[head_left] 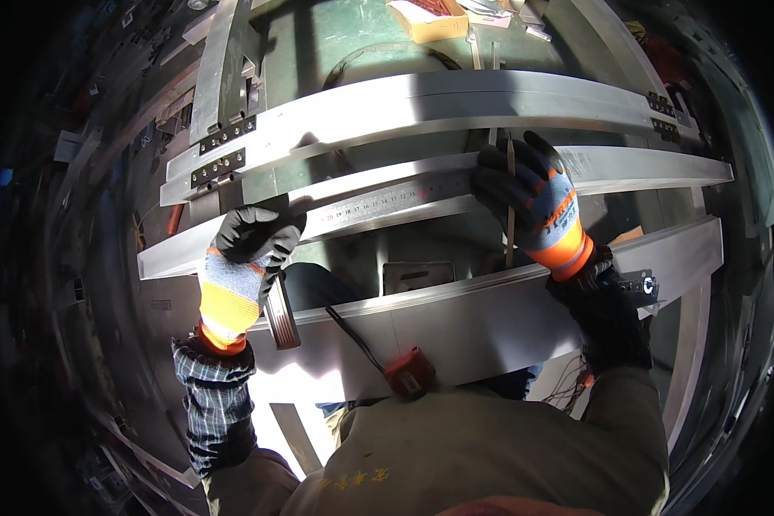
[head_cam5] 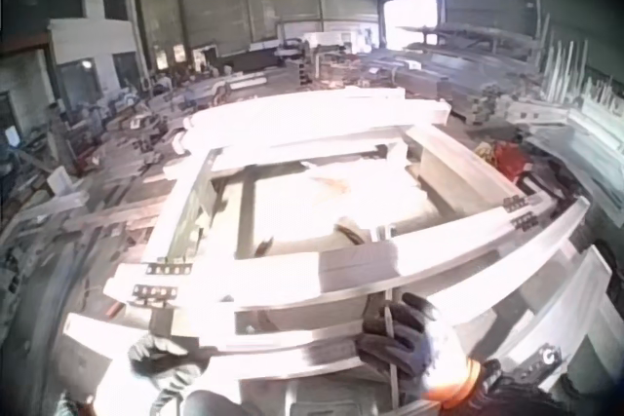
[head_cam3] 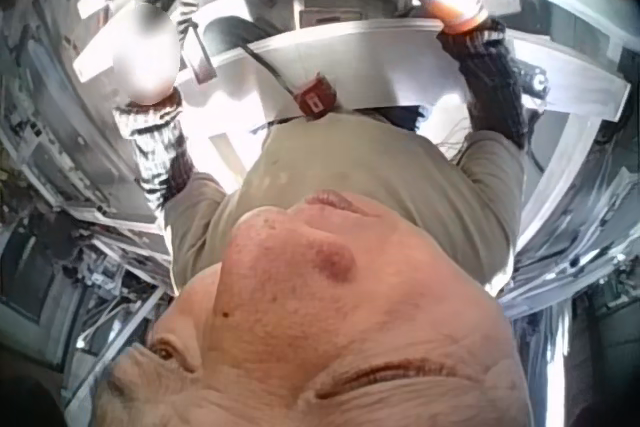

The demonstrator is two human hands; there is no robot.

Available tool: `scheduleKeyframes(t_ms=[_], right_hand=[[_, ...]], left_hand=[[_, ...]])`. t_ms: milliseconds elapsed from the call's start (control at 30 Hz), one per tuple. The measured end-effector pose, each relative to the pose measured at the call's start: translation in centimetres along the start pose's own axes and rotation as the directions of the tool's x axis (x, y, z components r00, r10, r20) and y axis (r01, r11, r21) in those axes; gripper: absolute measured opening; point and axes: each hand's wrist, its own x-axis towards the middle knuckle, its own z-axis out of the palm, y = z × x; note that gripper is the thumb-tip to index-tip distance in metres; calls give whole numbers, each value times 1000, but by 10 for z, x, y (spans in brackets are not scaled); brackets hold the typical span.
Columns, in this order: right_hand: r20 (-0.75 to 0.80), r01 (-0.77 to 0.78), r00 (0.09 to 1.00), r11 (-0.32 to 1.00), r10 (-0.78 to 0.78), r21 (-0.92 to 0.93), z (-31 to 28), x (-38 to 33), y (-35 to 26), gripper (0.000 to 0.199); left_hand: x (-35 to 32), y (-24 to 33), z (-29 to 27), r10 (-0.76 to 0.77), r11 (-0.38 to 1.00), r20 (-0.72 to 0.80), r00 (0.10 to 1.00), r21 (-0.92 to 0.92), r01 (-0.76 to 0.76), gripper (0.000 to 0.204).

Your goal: The person measures and marks several long metal panels using a tape measure and a pencil. They repeatedly position the tape measure, mark points, and flip the panels to measure different sections.

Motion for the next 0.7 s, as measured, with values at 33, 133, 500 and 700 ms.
scheduleKeyframes(t_ms=[33, 133, 500, 700], right_hand=[[-1, -1, 1000, 1000, 1, 16, 1, 1, 0, 33], [-37, -12, 999, 999, 13, 31, 9, -3, 0, 39], [-3, -35, 999, 996, 36, 83, 10, -1, -1, 40], [16, -48, 999, 990, 46, 132, 6, 7, -2, 37]], left_hand=[[-6, 7, 13, -31, 999, -71, 997, 5, 32, 22], [-15, 12, 26, 66, 895, -98, 993, 445, -15, 22], [-27, 39, 83, 416, -280, 259, 871, 948, -149, 49], [-17, 9, 76, 384, -366, 239, 892, 926, -91, 49]])
